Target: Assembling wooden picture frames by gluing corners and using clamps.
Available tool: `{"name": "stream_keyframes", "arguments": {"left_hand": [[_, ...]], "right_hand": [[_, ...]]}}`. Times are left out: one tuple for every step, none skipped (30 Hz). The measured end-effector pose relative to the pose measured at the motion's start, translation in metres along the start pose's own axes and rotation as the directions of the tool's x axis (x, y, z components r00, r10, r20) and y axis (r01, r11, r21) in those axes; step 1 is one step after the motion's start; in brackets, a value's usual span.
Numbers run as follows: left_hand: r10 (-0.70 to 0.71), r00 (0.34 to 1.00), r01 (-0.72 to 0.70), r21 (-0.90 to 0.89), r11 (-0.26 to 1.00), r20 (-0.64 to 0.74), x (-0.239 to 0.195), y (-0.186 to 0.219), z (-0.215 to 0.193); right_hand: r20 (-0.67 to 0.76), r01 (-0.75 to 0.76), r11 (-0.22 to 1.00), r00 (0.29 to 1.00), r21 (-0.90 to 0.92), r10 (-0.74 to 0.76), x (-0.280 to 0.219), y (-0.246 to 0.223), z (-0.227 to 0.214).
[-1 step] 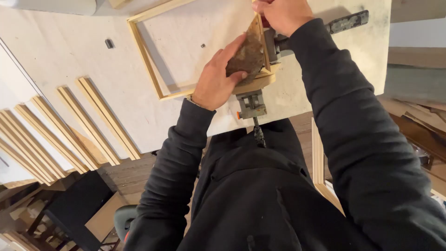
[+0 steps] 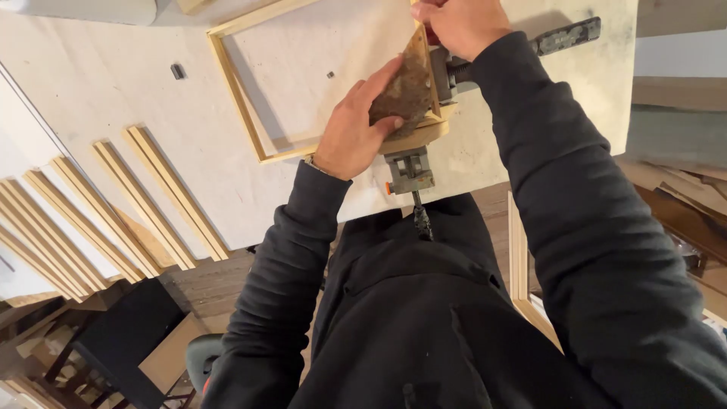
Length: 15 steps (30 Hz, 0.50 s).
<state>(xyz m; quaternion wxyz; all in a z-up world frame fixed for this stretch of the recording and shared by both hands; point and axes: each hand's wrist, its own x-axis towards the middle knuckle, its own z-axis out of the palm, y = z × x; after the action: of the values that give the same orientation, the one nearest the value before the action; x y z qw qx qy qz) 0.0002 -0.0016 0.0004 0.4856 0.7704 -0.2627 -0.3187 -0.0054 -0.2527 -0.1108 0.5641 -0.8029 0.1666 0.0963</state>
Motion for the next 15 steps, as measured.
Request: {"name": "stream_keyframes", "arguments": {"left_hand": [[-0.03, 0.999, 0.03, 0.022, 0.999, 0.01, 0.001, 0.001, 0.001], [-0.062, 0.998, 0.061, 0.044, 0.997, 0.022, 0.002, 0.002, 0.002], [-0.065, 0.998, 0.064, 0.044, 0.997, 0.024, 0.002, 0.0, 0.005], [-0.07, 0.998, 0.069, 0.068, 0.995, 0.012, 0.003, -0.003, 0.006], [-0.074, 0.997, 0.074, 0.092, 0.993, -0.001, 0.004, -0.006, 0.008], [-0.076, 0.997, 0.076, 0.092, 0.993, 0.001, 0.003, -0.003, 0.009], [-0.108, 0.994, 0.109, 0.115, 0.987, -0.018, 0.002, 0.0, 0.011], [-0.137, 0.99, 0.141, 0.138, 0.98, -0.039, 0.002, 0.003, 0.012], [-0.138, 0.99, 0.142, 0.139, 0.98, -0.037, -0.001, 0.005, 0.015], [-0.164, 0.984, 0.172, 0.158, 0.972, -0.064, -0.002, 0.007, 0.018], [-0.19, 0.978, 0.203, 0.176, 0.963, -0.091, -0.003, 0.009, 0.021], [-0.191, 0.977, 0.204, 0.176, 0.963, -0.089, -0.003, 0.01, 0.024], [-0.211, 0.972, 0.228, 0.194, 0.954, -0.105, -0.003, 0.011, 0.026], [-0.23, 0.966, 0.251, 0.211, 0.945, -0.123, -0.003, 0.012, 0.028], [-0.23, 0.965, 0.252, 0.21, 0.945, -0.123, 0.001, 0.008, 0.029]], "right_hand": [[-0.012, 0.034, 0.995, 0.999, -0.096, -0.035, -0.001, 0.001, 0.0], [-0.022, 0.064, 0.98, 0.997, -0.191, -0.069, -0.003, 0.002, 0.0], [-0.021, 0.061, 0.98, 0.998, -0.189, -0.066, -0.005, 0.002, 0.0], [-0.042, 0.072, 0.987, 0.996, -0.142, -0.079, -0.005, 0.002, 0.001], [-0.064, 0.084, 0.992, 0.994, -0.094, -0.09, -0.005, 0.002, 0.001], [-0.064, 0.082, 0.992, 0.994, -0.092, -0.088, -0.006, 0.003, 0.002], [-0.09, 0.086, 0.981, 0.991, -0.172, -0.103, -0.008, 0.003, 0.003], [-0.115, 0.089, 0.964, 0.986, -0.252, -0.121, -0.009, 0.003, 0.004], [-0.116, 0.088, 0.964, 0.986, -0.25, -0.12, -0.01, 0.003, 0.005], [-0.124, 0.06, 0.978, 0.989, -0.201, -0.087, -0.009, 0.003, 0.005], [-0.129, 0.033, 0.988, 0.99, -0.151, -0.053, -0.009, 0.002, 0.006], [-0.129, 0.032, 0.988, 0.99, -0.15, -0.051, -0.009, 0.012, 0.007], [-0.217, 0.151, 0.953, 0.953, -0.262, -0.211, -0.009, 0.022, 0.007], [-0.28, 0.254, 0.889, 0.884, -0.382, -0.373, -0.008, 0.031, 0.008], [-0.28, 0.254, 0.889, 0.884, -0.381, -0.373, -0.008, 0.036, 0.007]]}}
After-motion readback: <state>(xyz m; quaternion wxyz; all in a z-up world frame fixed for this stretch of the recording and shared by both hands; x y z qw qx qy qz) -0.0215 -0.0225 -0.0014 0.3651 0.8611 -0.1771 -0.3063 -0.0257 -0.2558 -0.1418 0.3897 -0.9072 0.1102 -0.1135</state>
